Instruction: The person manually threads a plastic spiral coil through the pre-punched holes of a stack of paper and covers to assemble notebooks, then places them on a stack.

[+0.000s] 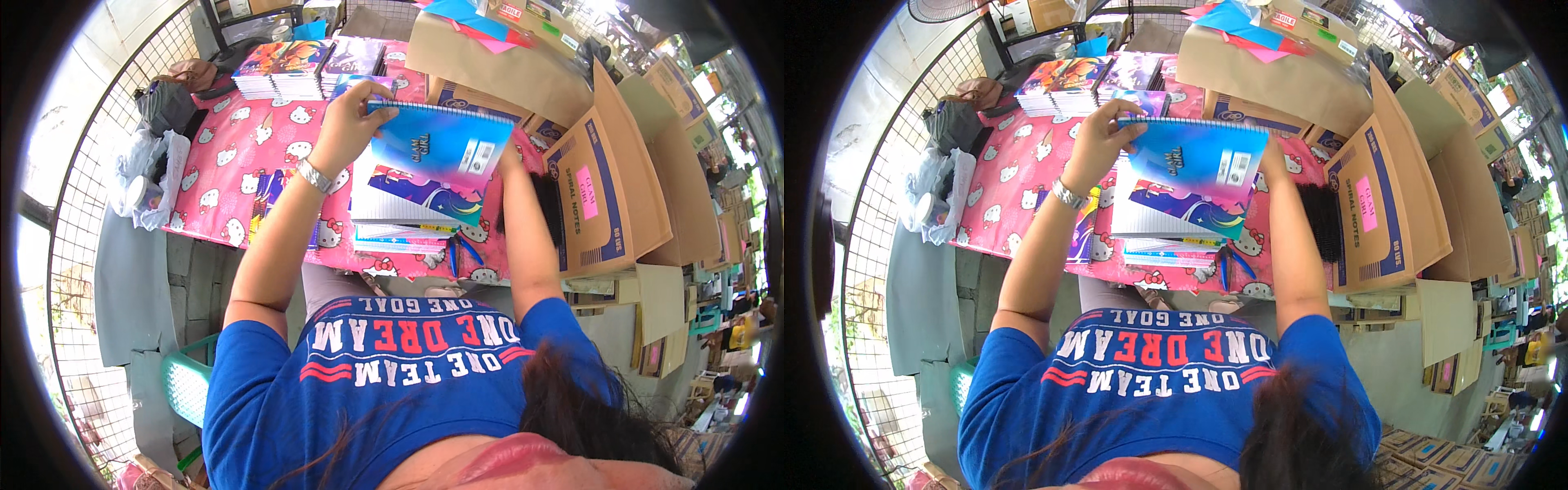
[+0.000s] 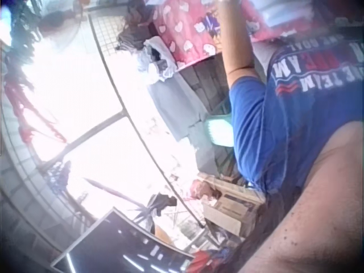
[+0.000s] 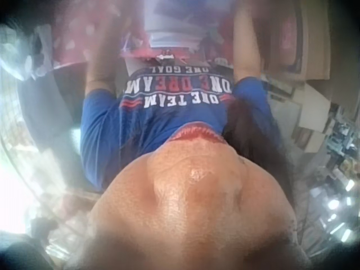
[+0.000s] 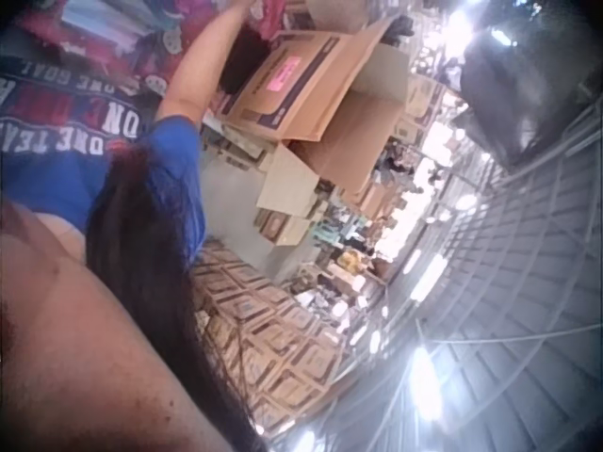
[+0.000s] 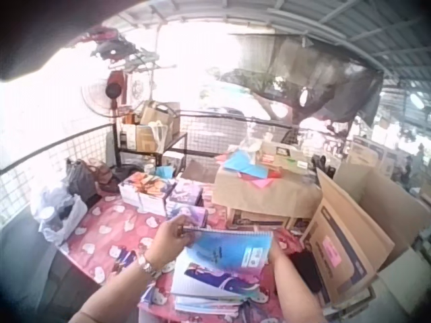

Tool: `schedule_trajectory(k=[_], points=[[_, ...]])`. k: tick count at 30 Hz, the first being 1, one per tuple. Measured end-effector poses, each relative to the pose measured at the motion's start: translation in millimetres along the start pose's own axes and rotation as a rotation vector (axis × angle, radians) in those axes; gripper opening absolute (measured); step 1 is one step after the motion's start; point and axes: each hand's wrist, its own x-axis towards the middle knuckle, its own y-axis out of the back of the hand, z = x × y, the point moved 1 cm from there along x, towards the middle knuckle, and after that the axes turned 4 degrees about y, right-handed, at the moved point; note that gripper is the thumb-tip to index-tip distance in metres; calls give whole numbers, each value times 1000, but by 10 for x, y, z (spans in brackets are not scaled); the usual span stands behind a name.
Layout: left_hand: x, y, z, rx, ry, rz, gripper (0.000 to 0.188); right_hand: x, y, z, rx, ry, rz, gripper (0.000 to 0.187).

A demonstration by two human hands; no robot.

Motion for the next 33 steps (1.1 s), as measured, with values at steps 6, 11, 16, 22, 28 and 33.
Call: schedule_trajectory(k=[6,11,16,22,28,33], points=[[-265,-74,-84,-56,59,247,18,-1340,-697,751,-564,340,389,49],[-226,-125,-67,51,-69,304,22,-2497,-935,337,-692,125,309,64],[-122,-169,-91,-31,21,189,24,-2829,-983,507,-709,135,91,73],[-164,-144,-76,43,-52,196,25,-2383,-252,192,607,-25,541,54],[-183,-133,-97,59,15,53,24,-2069,-117,-1804,174,617,249,67],[-215,-154,-100,-61,48,95,13,-1889,-410,-2375,-144,780,194,68]])
